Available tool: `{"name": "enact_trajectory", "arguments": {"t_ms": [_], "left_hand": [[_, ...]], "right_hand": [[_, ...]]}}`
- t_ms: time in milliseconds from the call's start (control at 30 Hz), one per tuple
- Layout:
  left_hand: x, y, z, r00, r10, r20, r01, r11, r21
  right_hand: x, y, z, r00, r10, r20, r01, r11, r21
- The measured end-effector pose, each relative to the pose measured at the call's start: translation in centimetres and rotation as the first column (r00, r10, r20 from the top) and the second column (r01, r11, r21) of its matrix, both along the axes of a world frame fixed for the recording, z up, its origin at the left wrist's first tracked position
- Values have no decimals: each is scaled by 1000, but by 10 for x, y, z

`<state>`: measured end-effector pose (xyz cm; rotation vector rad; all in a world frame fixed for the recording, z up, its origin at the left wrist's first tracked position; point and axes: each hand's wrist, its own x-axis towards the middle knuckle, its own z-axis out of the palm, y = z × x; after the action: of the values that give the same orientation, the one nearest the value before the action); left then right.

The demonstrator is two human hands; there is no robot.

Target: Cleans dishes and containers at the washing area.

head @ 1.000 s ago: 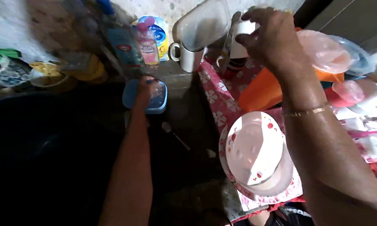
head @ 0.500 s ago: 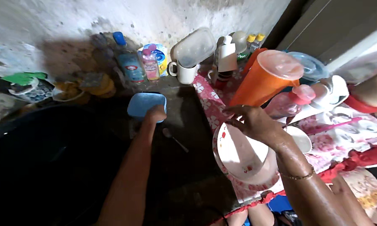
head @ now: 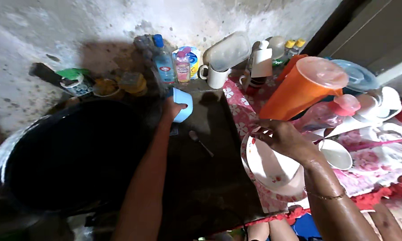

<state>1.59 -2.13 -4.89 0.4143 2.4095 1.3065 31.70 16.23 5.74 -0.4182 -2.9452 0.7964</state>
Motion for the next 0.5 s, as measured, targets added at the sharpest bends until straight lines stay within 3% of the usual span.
{"name": "enact_trajectory", "arguments": {"t_ms": [233,400,500], "left_hand": [[-7,16,-6,963,112,245,-193,922,336],[-18,27,22,838,231,495,-473,761,445],[-30,27,39,846,300,441,-483,781,395]], "right_hand": [[-37,-46,10,992,117,45,-112,989,-100],[-91,-105,8,906,228,357,-185,971,-150],[-126,-119,-22,820,197,537,-161,980,-113]]}}
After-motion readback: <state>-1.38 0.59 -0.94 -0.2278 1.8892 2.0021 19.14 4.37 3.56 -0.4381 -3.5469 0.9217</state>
